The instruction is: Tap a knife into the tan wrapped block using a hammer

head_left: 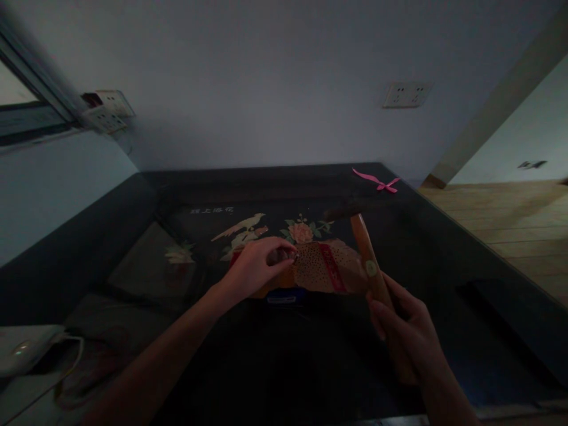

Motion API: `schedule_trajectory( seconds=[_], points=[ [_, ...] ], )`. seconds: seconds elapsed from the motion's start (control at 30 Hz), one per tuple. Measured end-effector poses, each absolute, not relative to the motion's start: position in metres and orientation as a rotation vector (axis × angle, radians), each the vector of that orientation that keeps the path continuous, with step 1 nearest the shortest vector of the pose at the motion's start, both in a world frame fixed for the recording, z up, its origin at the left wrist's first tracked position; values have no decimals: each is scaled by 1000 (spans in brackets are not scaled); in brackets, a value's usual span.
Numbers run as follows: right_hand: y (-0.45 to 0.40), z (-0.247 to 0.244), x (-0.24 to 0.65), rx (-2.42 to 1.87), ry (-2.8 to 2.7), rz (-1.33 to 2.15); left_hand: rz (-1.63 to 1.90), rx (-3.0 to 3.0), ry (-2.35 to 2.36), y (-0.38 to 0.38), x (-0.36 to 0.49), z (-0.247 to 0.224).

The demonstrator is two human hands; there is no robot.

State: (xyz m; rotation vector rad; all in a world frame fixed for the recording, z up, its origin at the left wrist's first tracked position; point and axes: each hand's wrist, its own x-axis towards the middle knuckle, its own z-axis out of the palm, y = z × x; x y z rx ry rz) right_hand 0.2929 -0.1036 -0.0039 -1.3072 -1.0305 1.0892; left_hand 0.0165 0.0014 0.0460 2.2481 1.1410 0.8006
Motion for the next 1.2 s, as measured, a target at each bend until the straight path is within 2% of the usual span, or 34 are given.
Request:
schedule_trajectory(
  seconds=[0.17,0.57,0.87,1.2],
  points=[
    [-105,-6,297,-1241,-993,1108,784,2303,1210,-3,3,55],
    [-108,-6,297,-1243,-998,1162,780,2380,1455,-14,-32,20],
    [-107,-10,299,-1221,-970,1190,969,2172,1506,-19,-49,3],
    [-107,-6,297,-1237,-975,1209,988,1916,1468,-21,-54,3]
  ],
)
